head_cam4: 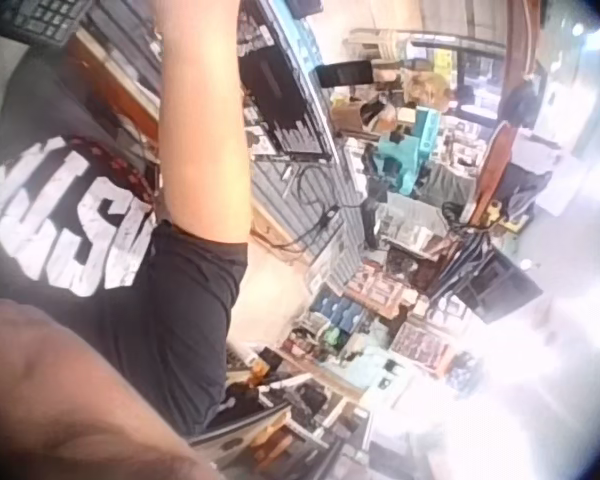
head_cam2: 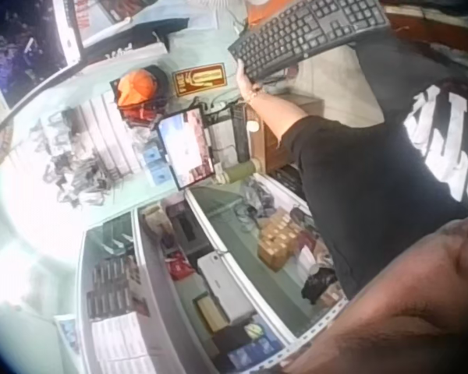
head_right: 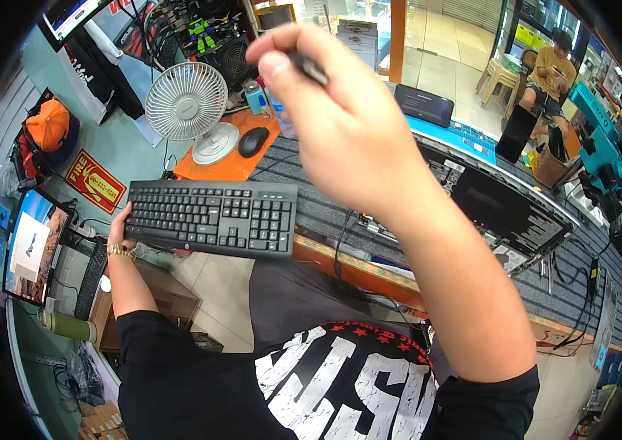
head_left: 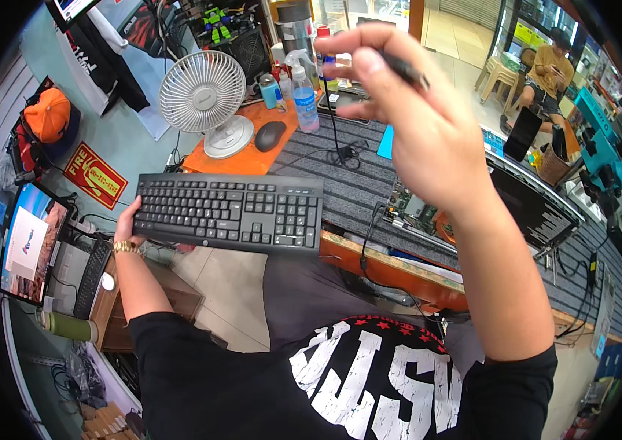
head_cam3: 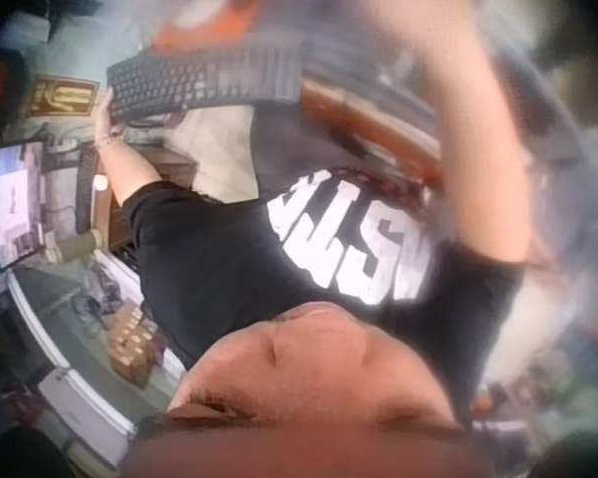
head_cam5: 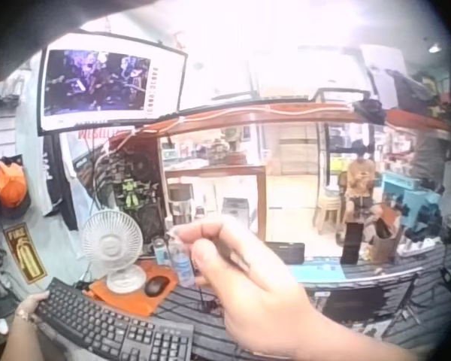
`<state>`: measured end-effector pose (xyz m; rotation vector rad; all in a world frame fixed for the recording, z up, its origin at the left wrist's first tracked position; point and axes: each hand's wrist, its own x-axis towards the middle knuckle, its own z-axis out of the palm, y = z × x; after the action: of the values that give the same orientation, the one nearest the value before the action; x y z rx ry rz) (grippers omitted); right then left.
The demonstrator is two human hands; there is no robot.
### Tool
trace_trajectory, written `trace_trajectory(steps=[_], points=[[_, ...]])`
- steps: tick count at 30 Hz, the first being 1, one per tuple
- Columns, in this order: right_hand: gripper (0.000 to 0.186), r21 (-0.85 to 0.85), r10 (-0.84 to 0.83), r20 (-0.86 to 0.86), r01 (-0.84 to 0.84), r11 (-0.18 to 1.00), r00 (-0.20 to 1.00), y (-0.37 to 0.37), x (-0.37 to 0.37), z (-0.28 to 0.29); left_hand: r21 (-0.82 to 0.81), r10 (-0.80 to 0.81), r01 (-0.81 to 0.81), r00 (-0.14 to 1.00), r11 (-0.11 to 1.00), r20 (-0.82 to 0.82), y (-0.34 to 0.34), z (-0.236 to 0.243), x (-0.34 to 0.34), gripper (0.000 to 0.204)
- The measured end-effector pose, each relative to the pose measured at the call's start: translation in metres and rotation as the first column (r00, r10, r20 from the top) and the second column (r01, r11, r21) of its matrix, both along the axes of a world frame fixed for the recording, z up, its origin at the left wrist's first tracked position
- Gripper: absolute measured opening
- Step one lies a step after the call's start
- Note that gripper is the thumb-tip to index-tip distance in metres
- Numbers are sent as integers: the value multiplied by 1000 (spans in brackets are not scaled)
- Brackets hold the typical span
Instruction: The person holds a laptop, turns it over to reveal the internal components, handles a keyboard, and connects a cable to the motherboard.
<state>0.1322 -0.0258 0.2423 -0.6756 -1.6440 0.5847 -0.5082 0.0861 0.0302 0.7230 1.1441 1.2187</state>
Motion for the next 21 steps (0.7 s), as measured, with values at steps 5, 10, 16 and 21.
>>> trace_trajectory(steps=[5,10,16,21], points=[[29,-193,204,20,-197,961,979,-14,-10,-35,-139,7,-20,995,990,-96,49,-6,24,36],[22,-197,241,57,-226,954,969,-18,-21,-78,-107,4,-32,968,994,-251,95,-17,43,37],[24,-220,298,206,-252,942,932,-42,-17,-93,89,172,-148,850,985,-498,140,-47,30,21],[28,-290,352,216,-284,914,911,-68,1,-100,292,309,-140,660,946,-685,136,-34,22,25]])
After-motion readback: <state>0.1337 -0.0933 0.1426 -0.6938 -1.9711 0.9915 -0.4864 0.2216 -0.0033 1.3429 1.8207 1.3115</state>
